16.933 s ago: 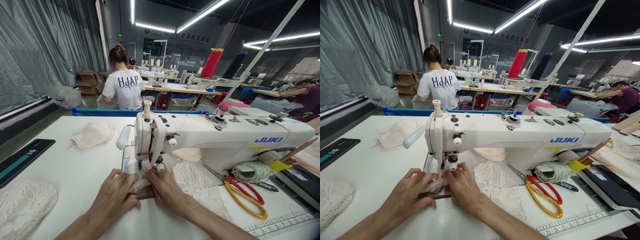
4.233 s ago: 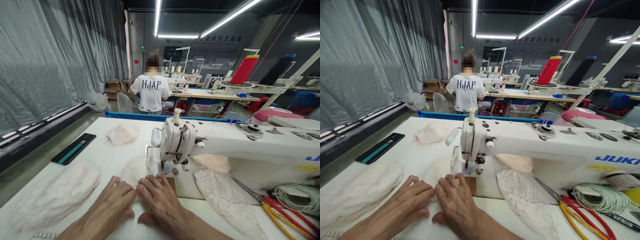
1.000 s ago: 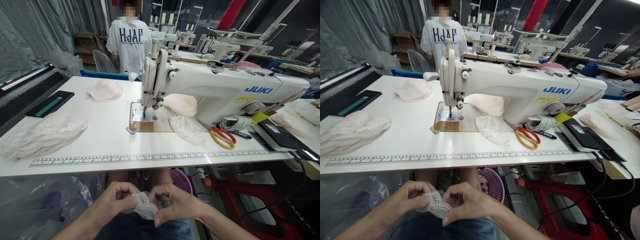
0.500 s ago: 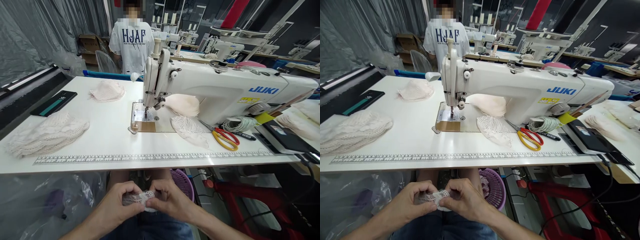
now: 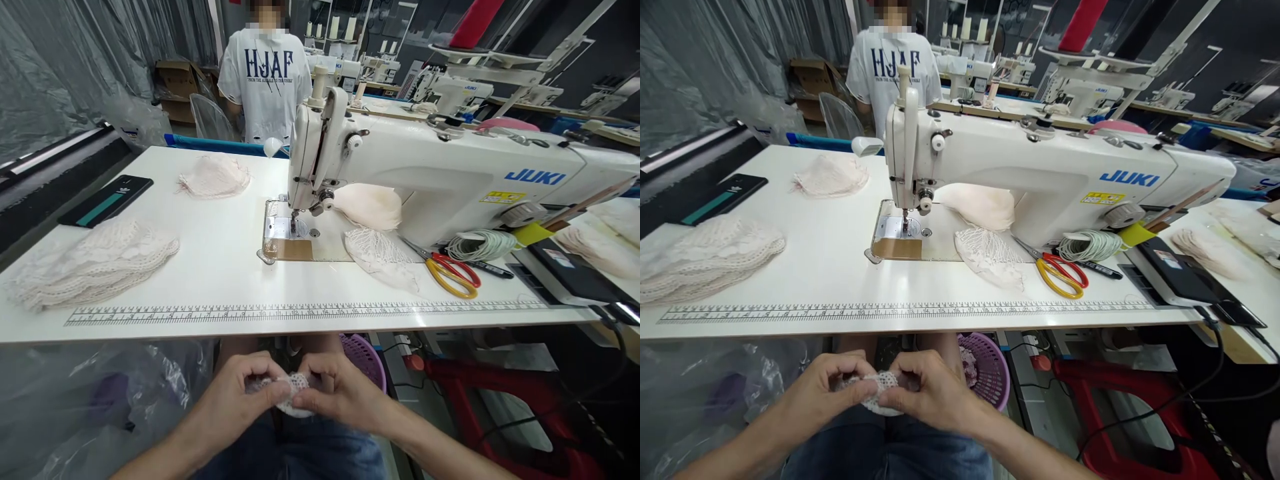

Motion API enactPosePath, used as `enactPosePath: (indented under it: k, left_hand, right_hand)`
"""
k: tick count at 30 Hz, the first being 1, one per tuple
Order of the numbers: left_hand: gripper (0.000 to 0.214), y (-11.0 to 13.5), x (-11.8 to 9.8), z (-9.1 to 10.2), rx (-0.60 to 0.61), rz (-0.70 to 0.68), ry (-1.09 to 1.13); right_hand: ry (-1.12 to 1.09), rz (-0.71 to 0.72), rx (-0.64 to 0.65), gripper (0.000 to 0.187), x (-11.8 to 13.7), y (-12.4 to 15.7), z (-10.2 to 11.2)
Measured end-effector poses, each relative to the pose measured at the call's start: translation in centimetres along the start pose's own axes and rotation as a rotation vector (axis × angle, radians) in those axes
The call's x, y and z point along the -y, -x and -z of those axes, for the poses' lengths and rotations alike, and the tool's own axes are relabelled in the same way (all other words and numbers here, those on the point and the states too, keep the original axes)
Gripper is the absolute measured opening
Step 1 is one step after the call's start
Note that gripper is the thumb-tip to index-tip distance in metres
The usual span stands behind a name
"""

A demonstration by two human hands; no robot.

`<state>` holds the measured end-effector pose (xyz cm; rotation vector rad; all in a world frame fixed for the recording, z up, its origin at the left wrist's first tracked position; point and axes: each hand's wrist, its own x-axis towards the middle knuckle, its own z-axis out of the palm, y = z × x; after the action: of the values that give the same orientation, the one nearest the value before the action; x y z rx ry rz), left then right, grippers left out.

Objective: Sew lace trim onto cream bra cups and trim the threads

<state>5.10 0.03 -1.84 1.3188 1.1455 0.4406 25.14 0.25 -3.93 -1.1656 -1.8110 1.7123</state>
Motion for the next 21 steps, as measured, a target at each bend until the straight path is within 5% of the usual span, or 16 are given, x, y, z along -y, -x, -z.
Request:
enactPosePath:
  k: [3, 7, 21]
  left_hand:
    - [0.029, 0.0, 0.0, 0.6, 0.027, 0.116, 0.27]
    - [0.03, 0.0, 0.2, 1.5, 0.023, 0.251, 0.412]
    - [0.031, -0.3, 1.0, 1.3, -0.008, 0.289, 0.601]
  right_hand:
    - [-0.181, -0.062, 0.149, 0.037, -0.6, -0.3, 0.5]
    - [-0.349, -0.122, 0.15, 0.032, -1.4, -0.1, 0.8]
    - [-0.516, -0.159, 0.16, 0.039, -1.4, 1.3, 1.7]
